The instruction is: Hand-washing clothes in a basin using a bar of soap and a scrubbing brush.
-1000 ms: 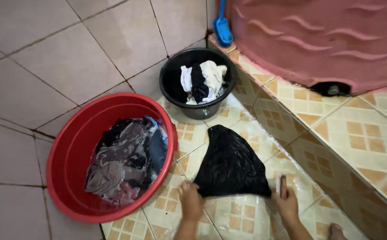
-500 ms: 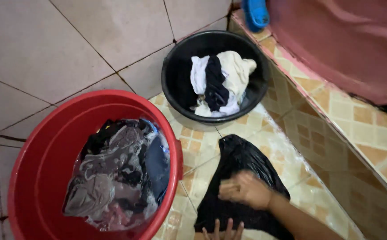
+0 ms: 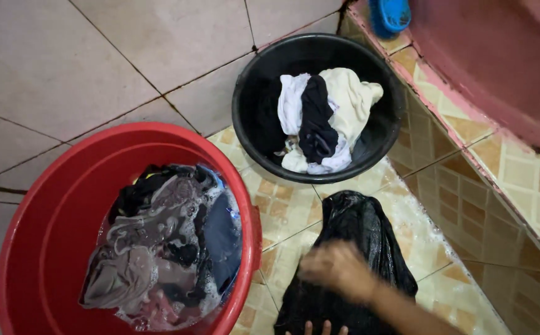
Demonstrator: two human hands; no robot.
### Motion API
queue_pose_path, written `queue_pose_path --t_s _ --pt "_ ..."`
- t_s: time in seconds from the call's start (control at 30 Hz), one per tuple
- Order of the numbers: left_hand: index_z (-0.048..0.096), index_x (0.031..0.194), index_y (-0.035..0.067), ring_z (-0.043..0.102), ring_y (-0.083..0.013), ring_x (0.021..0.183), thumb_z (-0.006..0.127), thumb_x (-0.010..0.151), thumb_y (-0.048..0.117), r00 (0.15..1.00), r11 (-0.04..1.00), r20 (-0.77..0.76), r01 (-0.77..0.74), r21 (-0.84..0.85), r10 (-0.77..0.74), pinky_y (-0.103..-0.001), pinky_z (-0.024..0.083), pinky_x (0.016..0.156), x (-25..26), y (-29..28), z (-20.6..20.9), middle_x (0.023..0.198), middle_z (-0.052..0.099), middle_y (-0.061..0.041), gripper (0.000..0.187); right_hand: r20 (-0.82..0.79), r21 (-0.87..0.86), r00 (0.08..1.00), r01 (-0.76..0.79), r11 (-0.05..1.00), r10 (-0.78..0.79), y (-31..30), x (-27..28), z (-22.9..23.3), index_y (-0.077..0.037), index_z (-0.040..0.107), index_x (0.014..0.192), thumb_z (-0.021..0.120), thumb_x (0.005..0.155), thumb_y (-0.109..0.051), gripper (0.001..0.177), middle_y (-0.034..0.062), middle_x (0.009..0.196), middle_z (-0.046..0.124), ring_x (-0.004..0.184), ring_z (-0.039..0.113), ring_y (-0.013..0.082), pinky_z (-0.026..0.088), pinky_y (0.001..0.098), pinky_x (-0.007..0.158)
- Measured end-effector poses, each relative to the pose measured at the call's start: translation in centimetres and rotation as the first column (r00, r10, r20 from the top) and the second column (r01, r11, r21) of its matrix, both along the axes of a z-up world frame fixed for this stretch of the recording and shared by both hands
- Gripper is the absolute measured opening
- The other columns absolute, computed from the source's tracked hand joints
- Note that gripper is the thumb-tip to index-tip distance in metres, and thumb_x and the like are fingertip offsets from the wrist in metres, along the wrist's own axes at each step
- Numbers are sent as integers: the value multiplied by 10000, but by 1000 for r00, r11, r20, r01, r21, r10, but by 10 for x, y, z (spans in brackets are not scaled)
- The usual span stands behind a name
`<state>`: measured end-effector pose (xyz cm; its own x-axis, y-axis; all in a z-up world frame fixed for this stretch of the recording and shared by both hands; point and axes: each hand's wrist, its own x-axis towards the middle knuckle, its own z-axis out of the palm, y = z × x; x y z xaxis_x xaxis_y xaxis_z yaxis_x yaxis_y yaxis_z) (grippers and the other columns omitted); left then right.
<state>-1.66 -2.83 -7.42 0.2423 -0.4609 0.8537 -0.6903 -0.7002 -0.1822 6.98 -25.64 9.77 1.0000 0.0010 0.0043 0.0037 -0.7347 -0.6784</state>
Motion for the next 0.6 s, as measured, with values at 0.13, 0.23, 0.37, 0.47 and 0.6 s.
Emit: queue_pose_path --t_s 0.13,0.23,0.37,0.47,0.6 --pt "430 1514 426 512 -326 1316 514 1080 641 1000 1000 -29 -9 4 9 -795 310 1054 -21 8 2 1508 491 52 492 377 -281 805 571 771 -459 -64 21 -6 -11 747 1117 710 907 -267 333 233 1122 664 960 610 461 503 516 826" --pt "424 1518 431 499 -327 1329 496 1084 651 1000 1000 -7 -6 -13 5 -792 300 1053 -16 -6 0 1512 484 48 492 365 -318 878 431 844 -311 -68 18 1 -57 724 1177 702 890 -278 363 206 1185 659 1007 615 420 506 500 840" --pt "416 1523 438 483 -329 1346 472 1090 665 1000 1000 18 -12 -5 12 -788 288 1051 -10 -7 -2 1517 475 44 492 327 -343 940 216 914 -99 -59 17 2 -119 694 1257 690 867 -294 427 170 1268 654 1070 622 365 509 479 858" --pt "410 1526 443 470 -330 1359 455 1094 675 1000 1000 28 0 19 -1 -785 279 1050 -10 2 -5 1520 468 41 493 288 -341 957 60 938 43 -47 9 -6 -166 672 1318 681 850 -305 488 143 1331 649 1116 628 323 512 463 872" --pt "418 1522 446 475 -327 1357 453 1097 675 1000 1000 22 0 29 -1 -782 283 1051 -19 8 -5 1509 476 44 484 263 -278 964 28 960 48 -46 3 -9 -175 671 1313 674 858 -302 472 126 1341 657 1134 639 309 520 451 895"
